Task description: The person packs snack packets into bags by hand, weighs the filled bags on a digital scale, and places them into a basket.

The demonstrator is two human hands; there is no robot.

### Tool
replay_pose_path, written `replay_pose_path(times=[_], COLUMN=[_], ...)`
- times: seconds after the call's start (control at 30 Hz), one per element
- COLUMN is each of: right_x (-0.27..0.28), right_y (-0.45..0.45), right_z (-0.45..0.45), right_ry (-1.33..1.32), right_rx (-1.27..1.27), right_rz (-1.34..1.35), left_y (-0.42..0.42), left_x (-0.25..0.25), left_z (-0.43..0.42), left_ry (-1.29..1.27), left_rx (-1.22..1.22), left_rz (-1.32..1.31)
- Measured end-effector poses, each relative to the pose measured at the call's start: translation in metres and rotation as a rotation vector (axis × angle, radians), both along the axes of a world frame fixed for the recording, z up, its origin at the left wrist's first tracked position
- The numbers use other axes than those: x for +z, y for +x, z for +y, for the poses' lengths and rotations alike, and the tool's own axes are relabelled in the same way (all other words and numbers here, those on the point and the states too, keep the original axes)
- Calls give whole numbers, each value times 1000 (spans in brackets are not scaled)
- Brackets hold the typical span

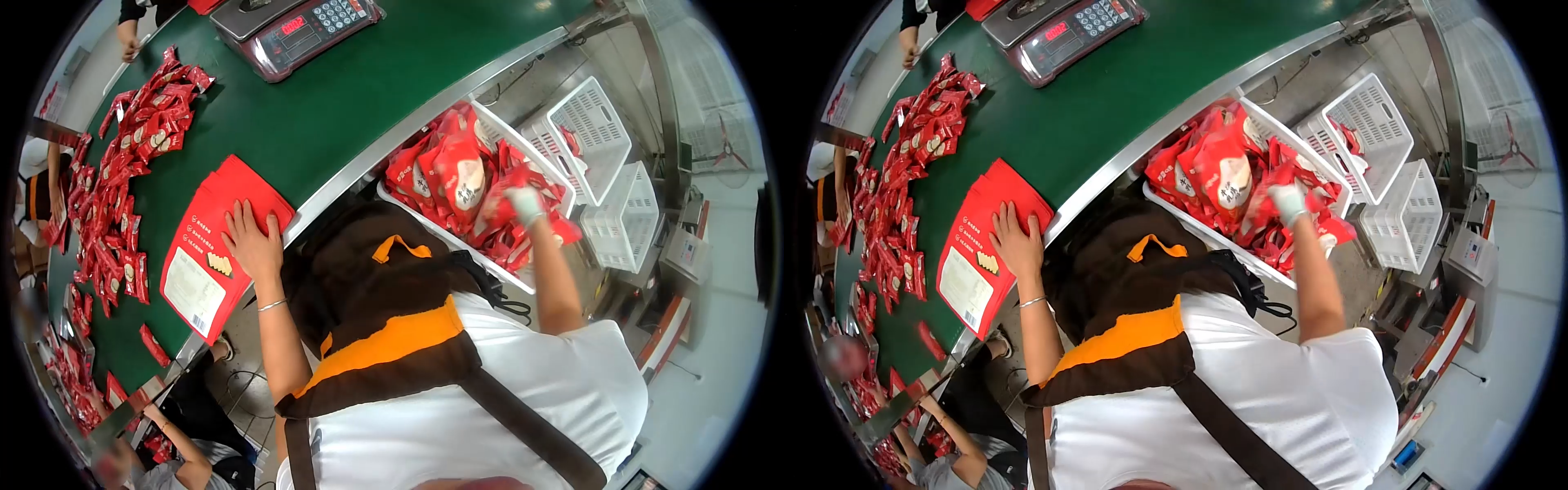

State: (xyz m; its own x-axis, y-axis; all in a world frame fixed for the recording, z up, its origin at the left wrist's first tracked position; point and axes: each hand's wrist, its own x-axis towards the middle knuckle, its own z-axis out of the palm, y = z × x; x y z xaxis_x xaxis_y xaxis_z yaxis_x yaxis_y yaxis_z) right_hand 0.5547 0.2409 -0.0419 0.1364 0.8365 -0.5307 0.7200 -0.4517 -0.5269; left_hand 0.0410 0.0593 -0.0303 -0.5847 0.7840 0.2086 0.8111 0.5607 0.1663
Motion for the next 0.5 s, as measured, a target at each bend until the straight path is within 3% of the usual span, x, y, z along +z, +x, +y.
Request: replay_pose_path(times=[0.03,0.1,0.17,0.23,0.3,0.33,0.4,0.5], right_x=[-73,-171,-44,-20,9,-16,-87,-170], right_y=[-2,15,-43,-37,-44,-26,-24,-50], right_z=[-7,-3,-20,-10,-17,-18,-14,-8], right_ry=[142,144,-68,-215,-165,-287,-142,165], right_rx=[-97,-37,-213,-537,-894,-853,-874,-712], right_rz=[136,212,278,627,808,909,699,-37], left_y=[-1,-1,-1,-4,-4,-2,0,0], left_x=[-2,-3,-3,-6,-4,4,16,24], left_z=[-1,-4,-8,-12,-16,-23,-21,-29], left_ry=[10,20,20,75,144,155,160,24], left_rx=[-13,-15,-45,-68,-70,-38,-3,158], left_rz=[-3,8,-19,-66,-105,-27,62,120])
